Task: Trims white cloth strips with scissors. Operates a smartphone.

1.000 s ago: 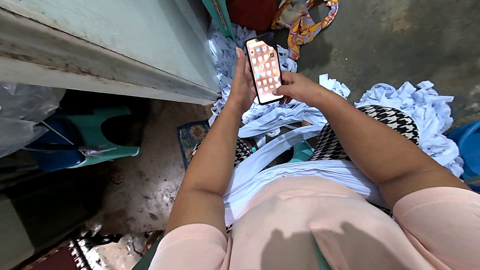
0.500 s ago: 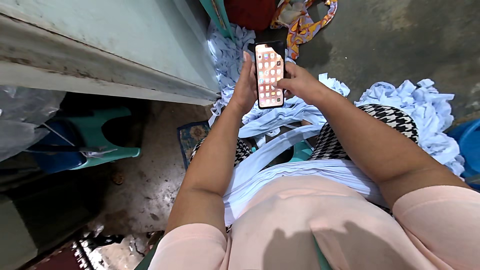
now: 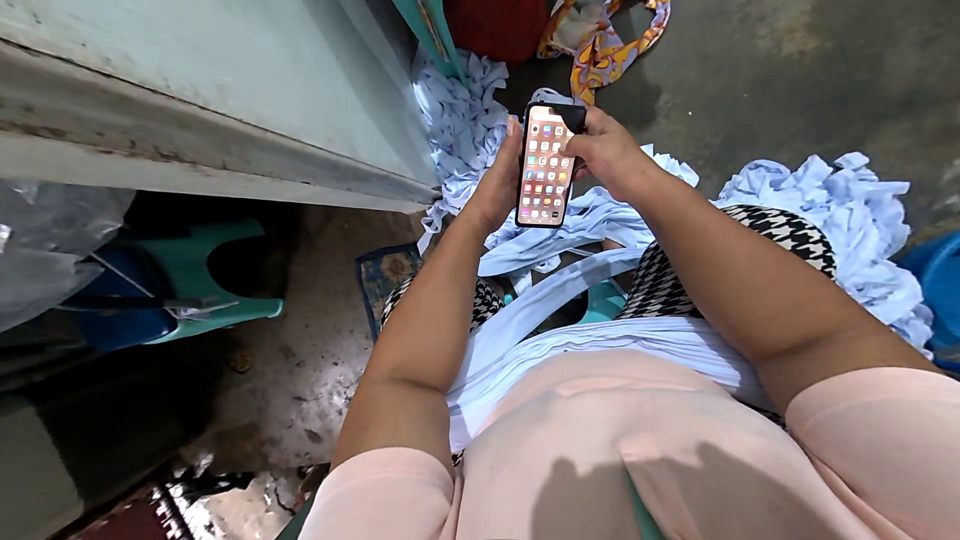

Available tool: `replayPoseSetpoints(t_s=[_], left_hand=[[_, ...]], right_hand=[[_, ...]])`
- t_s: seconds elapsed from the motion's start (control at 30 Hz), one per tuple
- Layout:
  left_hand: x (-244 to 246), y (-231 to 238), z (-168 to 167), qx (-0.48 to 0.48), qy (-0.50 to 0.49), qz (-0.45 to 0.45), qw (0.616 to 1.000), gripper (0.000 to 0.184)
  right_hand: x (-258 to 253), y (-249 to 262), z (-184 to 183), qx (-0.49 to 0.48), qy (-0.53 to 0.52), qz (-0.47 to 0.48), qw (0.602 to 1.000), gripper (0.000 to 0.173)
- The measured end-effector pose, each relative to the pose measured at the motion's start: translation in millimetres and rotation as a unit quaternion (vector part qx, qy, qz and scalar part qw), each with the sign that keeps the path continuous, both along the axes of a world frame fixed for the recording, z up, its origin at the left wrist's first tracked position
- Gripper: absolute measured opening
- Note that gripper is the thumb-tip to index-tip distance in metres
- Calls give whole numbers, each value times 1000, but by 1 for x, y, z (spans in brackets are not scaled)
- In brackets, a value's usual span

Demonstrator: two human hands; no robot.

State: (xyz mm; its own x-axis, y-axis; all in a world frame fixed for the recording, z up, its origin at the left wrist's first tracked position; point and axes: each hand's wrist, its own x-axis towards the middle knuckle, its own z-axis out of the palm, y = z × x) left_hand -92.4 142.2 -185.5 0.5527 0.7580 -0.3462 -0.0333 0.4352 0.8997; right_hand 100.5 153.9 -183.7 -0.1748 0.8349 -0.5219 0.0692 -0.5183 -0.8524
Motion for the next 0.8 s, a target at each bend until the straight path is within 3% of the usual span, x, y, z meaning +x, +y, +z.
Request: replayPoseSetpoints(t_s=[0.27, 0.5, 0.67, 0.8], left_hand=[[-1, 1, -1, -2, -15, -3, 1000, 84], [-1, 0, 2, 0, 3, -6, 1000, 83], [4, -2, 1, 34, 31, 0, 999, 73], [7, -4, -4, 61, 33, 4, 998, 75]], right_hand=[[0, 0, 0, 5, 7, 6, 1000, 51], [1, 0, 0, 9, 2, 0, 1000, 40], [2, -1, -2, 3, -39, 2, 999, 49], [1, -1, 1, 8, -55, -13, 998, 52]])
